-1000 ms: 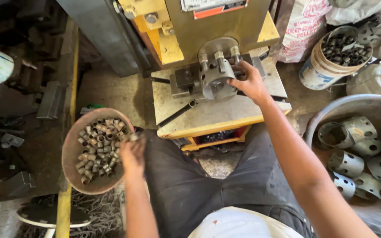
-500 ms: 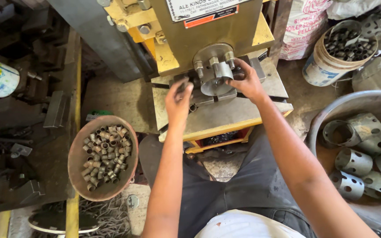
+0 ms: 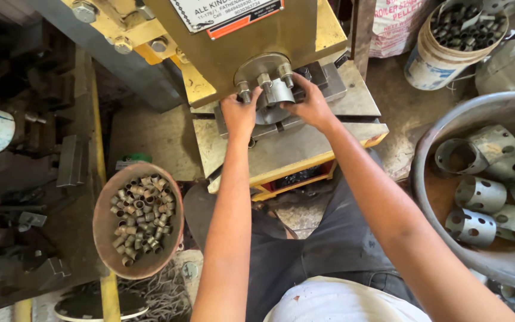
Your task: The person picks up metal bushings from a bowl and places them into a machine fixture. They then place a perforated metal cylinder over the bushings and operate the press before removing the part and placing it into a large bucket.
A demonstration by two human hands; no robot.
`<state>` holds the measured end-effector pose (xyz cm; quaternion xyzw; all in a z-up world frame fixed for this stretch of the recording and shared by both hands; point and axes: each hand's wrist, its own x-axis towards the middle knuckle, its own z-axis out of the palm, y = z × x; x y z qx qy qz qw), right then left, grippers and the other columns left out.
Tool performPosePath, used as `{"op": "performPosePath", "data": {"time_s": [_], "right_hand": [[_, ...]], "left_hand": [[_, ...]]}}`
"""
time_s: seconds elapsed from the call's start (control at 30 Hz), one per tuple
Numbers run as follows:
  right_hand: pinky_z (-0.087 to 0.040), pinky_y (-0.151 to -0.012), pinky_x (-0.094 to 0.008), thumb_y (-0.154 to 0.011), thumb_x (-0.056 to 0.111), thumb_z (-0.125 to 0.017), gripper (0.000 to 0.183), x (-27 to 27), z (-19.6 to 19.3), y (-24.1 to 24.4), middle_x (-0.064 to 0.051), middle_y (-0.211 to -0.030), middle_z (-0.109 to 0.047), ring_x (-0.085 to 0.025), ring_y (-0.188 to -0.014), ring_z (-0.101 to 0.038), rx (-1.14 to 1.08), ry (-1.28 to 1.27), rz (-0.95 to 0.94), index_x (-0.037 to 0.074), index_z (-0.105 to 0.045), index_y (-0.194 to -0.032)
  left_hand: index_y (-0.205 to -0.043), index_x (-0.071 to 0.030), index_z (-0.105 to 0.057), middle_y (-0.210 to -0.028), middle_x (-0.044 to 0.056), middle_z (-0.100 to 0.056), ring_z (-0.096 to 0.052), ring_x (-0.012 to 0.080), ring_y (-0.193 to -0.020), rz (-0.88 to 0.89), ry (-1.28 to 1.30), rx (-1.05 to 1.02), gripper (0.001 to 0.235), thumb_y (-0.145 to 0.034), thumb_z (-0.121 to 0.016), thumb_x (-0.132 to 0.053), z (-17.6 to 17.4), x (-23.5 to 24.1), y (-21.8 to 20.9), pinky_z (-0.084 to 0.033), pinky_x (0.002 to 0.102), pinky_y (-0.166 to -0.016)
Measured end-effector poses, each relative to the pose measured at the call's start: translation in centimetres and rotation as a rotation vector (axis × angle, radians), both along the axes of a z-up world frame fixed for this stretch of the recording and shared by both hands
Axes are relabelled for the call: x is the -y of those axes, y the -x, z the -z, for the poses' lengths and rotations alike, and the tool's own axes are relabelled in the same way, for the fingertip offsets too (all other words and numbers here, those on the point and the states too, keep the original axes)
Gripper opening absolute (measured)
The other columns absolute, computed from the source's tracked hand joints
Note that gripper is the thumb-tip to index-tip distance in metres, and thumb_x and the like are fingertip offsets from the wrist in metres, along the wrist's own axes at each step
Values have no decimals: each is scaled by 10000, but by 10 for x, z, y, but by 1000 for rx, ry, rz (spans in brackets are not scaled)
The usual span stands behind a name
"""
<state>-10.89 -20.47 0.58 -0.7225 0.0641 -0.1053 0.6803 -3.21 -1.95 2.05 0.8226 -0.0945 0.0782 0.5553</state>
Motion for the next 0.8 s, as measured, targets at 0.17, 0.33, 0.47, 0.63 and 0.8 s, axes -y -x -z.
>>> {"op": "performPosePath", "data": {"time_s": [0.17,0.33,0.47,0.63,0.8], "right_hand": [[-564,-709,-279,-754,27,-851,725,8,0,-7,-86,-1139,-731,-116,-834,-659,60,96,-25,4,-575,-1424],[-554,-966,-324,-773,33,-909,687,22,17,-15,-167,-1259,-725,-202,-1124,-694,293,310,2,-95,-598,-1372],[-578,-947,-304,-763,94,-891,680,30,11,-16,-168,-1242,-720,-192,-1083,-720,113,317,29,-87,-598,-1349],[-580,-957,-307,-794,107,-915,668,28,12,-18,-172,-1245,-731,-188,-1098,-719,129,282,27,-89,-601,-1350],[-603,-915,-293,-791,73,-891,658,19,10,-13,-142,-1275,-700,-164,-1074,-716,180,186,40,-79,-592,-1356]], "left_hand": [[-950,18,-709,-839,145,-740,-699,292,-763,71,2,242,312,-768,-849,-193,-2,-1,0,-543,399,-747],[-830,-2,-706,-727,169,-709,-703,377,-709,53,-220,189,368,-793,-856,-336,5,-5,-14,-543,451,-690],[-841,-22,-739,-754,199,-713,-703,393,-745,109,-355,176,413,-851,-794,-431,13,-9,-26,-536,457,-686],[-774,-36,-755,-717,213,-706,-701,406,-722,118,-443,105,511,-858,-748,-540,17,-10,-36,-527,462,-653],[-872,-15,-741,-785,188,-728,-710,381,-771,89,-193,196,382,-807,-815,-384,11,-3,-18,-542,450,-721]]}}
